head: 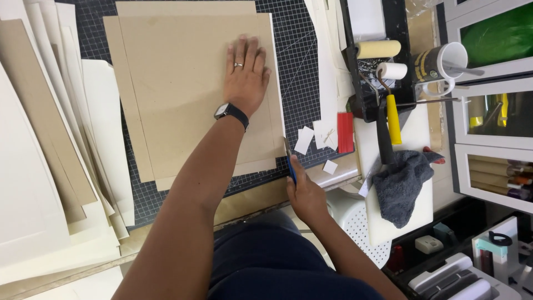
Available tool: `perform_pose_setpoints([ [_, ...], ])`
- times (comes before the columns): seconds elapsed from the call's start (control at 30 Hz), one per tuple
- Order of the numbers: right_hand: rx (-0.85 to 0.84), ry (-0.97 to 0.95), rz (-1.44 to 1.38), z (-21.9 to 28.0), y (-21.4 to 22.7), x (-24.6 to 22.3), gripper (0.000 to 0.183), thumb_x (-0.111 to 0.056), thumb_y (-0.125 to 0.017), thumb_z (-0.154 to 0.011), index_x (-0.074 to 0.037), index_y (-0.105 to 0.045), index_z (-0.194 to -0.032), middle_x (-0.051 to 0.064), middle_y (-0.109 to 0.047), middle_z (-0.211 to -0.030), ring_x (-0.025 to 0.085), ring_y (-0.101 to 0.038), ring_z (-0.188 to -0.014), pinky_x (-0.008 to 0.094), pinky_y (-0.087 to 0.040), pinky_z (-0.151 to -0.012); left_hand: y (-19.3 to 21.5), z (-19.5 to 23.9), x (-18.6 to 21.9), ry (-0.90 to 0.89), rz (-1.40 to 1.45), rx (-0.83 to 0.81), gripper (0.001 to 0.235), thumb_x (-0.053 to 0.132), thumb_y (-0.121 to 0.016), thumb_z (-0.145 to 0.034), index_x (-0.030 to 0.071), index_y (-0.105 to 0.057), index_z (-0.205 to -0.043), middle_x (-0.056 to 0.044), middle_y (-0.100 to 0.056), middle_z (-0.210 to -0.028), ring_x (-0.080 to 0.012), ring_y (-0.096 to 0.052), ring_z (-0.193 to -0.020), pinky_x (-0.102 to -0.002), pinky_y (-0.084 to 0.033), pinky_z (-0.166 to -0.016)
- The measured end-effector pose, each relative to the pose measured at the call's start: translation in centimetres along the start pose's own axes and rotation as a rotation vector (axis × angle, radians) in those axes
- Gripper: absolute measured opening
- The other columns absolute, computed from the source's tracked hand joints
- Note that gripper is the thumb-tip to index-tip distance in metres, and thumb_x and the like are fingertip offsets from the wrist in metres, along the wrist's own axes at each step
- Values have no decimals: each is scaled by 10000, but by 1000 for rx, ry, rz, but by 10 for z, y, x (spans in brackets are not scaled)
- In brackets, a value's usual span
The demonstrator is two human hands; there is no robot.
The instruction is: Trimming the corners and edges of cardboard sheets using a utility knife on a cutting mat.
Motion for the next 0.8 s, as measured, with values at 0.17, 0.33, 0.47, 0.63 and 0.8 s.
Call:
perform_pose_setpoints([
  [0.17,-20,-31,48,15,-13,11,633,-346,-430,-1045,-261,-193,-1627,170,-709,-1197,407,-684,-654,528,-500,-540,1,0,0,1,-2,7,525,331,-300,-1135,27,-418,-1545,-132,-207,-1686,-360,-30,-1556,-548,27,-1279],
  [0.33,-16,-36,82,31,-17,15,631,-349,-425,-1041,-254,-201,-1623,124,-716,-1179,382,-674,-650,527,-489,-513,-1,0,0,2,-16,3,524,328,-291,-1136,30,-421,-1548,-148,-204,-1686,-370,-29,-1554,-554,24,-1278],
  [0.47,16,-44,117,43,-30,26,637,-360,-454,-1017,-284,-234,-1609,84,-686,-1318,379,-681,-650,518,-470,-478,-3,0,0,0,-15,10,535,336,-280,-1140,27,-421,-1553,-152,-202,-1690,-372,-15,-1555,-545,47,-1278],
  [0.63,92,29,130,48,-25,30,625,-340,-484,-1017,-273,-258,-1595,93,-659,-1381,375,-692,-651,519,-470,-430,4,3,-1,-20,31,44,515,312,-302,-1136,5,-448,-1523,-171,-243,-1671,-375,-48,-1549,-534,13,-1283],
  [0.8,-178,-191,-9,52,35,11,630,-420,-453,-1014,-376,-236,-1604,136,-744,-937,423,-694,-746,504,-494,-627,31,17,-1,-80,312,150,344,249,-478,-1088,72,-567,-1369,-165,-427,-1532,-356,-280,-1491,-577,-228,-1230],
])
Point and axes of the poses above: each hand's wrist, its own z-axis away from the middle knuckle, its own y-axis out of the back of the hand, x = y × z, the point moved 3 cm from there along -z, towards the middle knuckle
